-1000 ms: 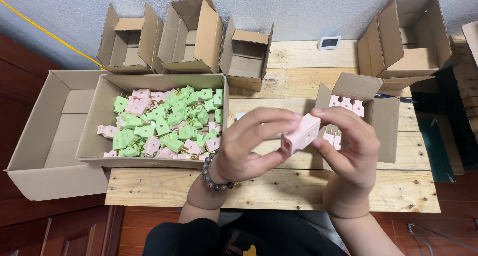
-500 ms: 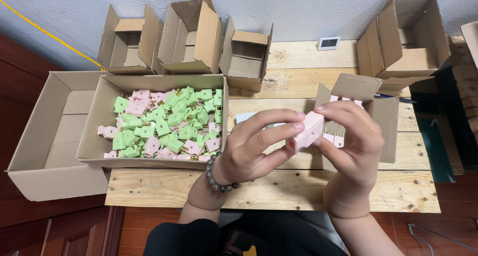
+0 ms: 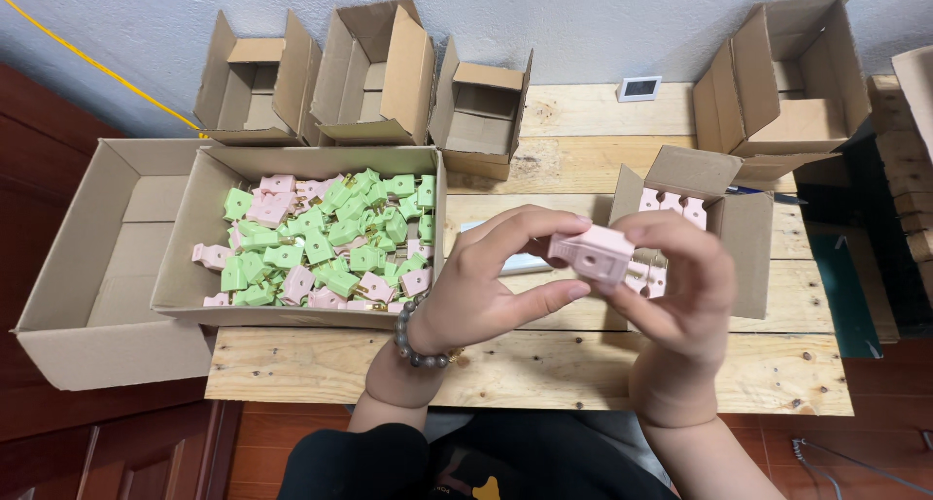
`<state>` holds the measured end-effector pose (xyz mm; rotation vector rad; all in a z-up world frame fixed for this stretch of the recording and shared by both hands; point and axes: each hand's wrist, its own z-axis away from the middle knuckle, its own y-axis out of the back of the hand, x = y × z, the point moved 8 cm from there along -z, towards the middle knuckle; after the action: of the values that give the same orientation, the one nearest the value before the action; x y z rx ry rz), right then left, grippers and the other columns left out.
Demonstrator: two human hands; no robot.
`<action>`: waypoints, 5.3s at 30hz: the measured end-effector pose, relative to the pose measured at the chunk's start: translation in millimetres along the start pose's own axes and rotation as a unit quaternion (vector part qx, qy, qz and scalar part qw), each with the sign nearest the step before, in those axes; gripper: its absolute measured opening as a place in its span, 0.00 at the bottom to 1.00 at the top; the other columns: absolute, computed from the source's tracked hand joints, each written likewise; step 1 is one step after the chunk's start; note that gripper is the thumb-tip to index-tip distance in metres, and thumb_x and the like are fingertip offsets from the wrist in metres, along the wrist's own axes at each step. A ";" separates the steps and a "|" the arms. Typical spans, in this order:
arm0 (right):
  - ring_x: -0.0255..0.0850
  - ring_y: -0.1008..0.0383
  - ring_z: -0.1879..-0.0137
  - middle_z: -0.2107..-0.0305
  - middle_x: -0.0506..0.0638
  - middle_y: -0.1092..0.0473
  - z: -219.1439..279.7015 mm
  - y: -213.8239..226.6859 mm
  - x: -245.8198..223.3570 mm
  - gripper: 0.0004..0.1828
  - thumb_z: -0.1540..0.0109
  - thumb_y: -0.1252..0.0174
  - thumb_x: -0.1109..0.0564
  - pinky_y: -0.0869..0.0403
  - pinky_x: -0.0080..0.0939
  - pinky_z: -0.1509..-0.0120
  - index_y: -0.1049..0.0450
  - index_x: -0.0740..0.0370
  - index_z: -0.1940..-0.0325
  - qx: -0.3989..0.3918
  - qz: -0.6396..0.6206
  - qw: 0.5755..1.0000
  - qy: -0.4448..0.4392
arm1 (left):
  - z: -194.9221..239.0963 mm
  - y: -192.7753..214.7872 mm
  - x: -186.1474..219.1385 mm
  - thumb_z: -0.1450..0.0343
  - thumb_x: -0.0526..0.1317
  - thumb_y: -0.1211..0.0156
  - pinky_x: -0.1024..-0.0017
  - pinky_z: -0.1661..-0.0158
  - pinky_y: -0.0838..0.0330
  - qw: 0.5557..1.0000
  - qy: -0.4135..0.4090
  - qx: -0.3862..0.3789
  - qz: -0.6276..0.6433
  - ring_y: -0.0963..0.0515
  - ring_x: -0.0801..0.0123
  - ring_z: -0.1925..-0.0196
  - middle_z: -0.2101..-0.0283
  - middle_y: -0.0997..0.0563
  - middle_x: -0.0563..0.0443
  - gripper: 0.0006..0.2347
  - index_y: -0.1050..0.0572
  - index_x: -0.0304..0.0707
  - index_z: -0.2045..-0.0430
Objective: The person inserts electrical switch components into plastic housings and places the assembled units into a cardboard box.
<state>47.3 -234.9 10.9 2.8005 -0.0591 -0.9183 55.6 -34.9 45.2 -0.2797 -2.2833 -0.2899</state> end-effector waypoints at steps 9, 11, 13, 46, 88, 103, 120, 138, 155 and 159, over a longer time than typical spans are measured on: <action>0.47 0.23 0.52 0.51 0.60 0.28 17.2 -47.5 52.6 0.29 0.38 0.31 0.64 0.22 0.48 0.47 0.34 0.72 0.36 -0.018 -0.001 0.994 -0.103 | 2.5 14.0 -33.2 0.28 0.35 0.31 0.50 0.54 0.18 0.986 0.043 -0.064 -0.148 0.15 0.43 0.55 0.54 0.18 0.33 0.22 0.26 0.34 0.38; 0.40 0.29 0.45 0.45 0.53 0.34 51.0 -66.1 86.9 0.44 0.35 0.36 0.65 0.22 0.38 0.43 0.52 0.61 0.20 0.007 0.005 0.967 -0.254 | 1.5 20.1 -44.6 0.31 0.36 0.28 0.49 0.60 0.20 0.965 0.071 -0.095 -0.233 0.16 0.37 0.62 0.61 0.16 0.26 0.20 0.23 0.22 0.46; 0.42 0.32 0.39 0.42 0.58 0.34 90.9 -96.8 98.9 0.47 0.40 0.38 0.70 0.29 0.37 0.33 0.52 0.63 0.21 0.023 -0.059 0.931 -0.360 | 9.5 27.8 -72.7 0.31 0.41 0.29 0.47 0.59 0.22 0.938 0.139 -0.143 -0.283 0.16 0.36 0.63 0.65 0.16 0.29 0.18 0.21 0.26 0.51; 0.58 0.41 0.21 0.33 0.60 0.36 177.7 -183.4 102.3 0.20 0.33 0.46 0.48 0.53 0.79 0.19 0.27 0.52 0.38 -0.269 0.374 0.888 0.004 | 76.2 -17.2 -259.9 0.38 0.30 0.33 0.46 0.70 0.20 0.773 0.186 -0.318 -0.517 0.14 0.42 0.71 0.77 0.19 0.38 0.01 0.20 0.33 0.79; 0.59 0.43 0.20 0.32 0.62 0.36 170.1 -182.5 96.0 0.17 0.35 0.49 0.49 0.57 0.79 0.19 0.26 0.51 0.44 -0.229 0.374 0.899 0.004 | 57.0 -11.9 -249.2 0.40 0.32 0.29 0.46 0.67 0.20 0.773 0.188 -0.321 -0.514 0.14 0.39 0.67 0.75 0.18 0.37 0.06 0.18 0.31 0.73; 0.60 0.42 0.21 0.31 0.64 0.38 157.3 -165.2 98.2 0.21 0.39 0.45 0.46 0.52 0.76 0.20 0.26 0.55 0.44 -0.198 0.267 0.942 -0.054 | 43.4 -5.3 -133.9 0.29 0.42 0.34 0.34 0.59 0.25 0.832 0.276 -0.229 -0.424 0.18 0.27 0.58 0.65 0.19 0.25 0.19 0.31 0.21 0.54; 0.44 0.19 0.55 0.60 0.63 0.24 195.2 -15.9 34.5 0.15 0.47 0.25 0.70 0.15 0.42 0.51 0.23 0.75 0.61 0.043 -0.150 0.878 -0.452 | 171.0 -94.5 -72.6 0.31 0.33 0.29 0.56 0.59 0.16 0.991 0.006 -0.028 -0.129 0.13 0.47 0.55 0.55 0.14 0.43 0.14 0.20 0.33 0.52; 0.41 0.18 0.57 0.64 0.47 0.17 109.1 121.6 160.4 0.16 0.45 0.27 0.54 0.26 0.41 0.54 0.18 0.56 0.54 -0.392 0.340 0.666 -0.536 | 218.1 -98.8 -139.5 0.23 0.41 0.41 0.59 0.44 0.29 0.937 0.097 -0.162 -0.293 0.23 0.57 0.43 0.45 0.22 0.49 0.10 0.24 0.39 0.51; 0.56 0.22 0.58 0.46 0.62 0.24 107.8 99.5 109.6 0.27 0.39 0.33 0.57 0.26 0.60 0.48 0.25 0.67 0.37 -0.296 0.417 0.762 -0.397 | 218.6 -96.9 -139.1 0.24 0.40 0.39 0.60 0.45 0.31 0.939 0.116 -0.163 -0.280 0.25 0.58 0.41 0.45 0.23 0.52 0.08 0.23 0.43 0.53; 0.43 0.24 0.49 0.49 0.53 0.24 119.2 115.6 24.8 0.15 0.28 0.31 0.55 0.29 0.42 0.41 0.22 0.64 0.39 -0.077 0.375 0.871 -0.307 | 192.8 -82.5 -125.4 0.23 0.38 0.40 0.60 0.44 0.26 0.959 0.115 -0.150 -0.213 0.23 0.54 0.44 0.45 0.24 0.43 0.09 0.24 0.36 0.52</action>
<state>-0.4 -371.0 -75.0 1.9250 -1.0199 -1.4192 -20.5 -69.8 -184.4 0.0988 -2.0443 -0.8492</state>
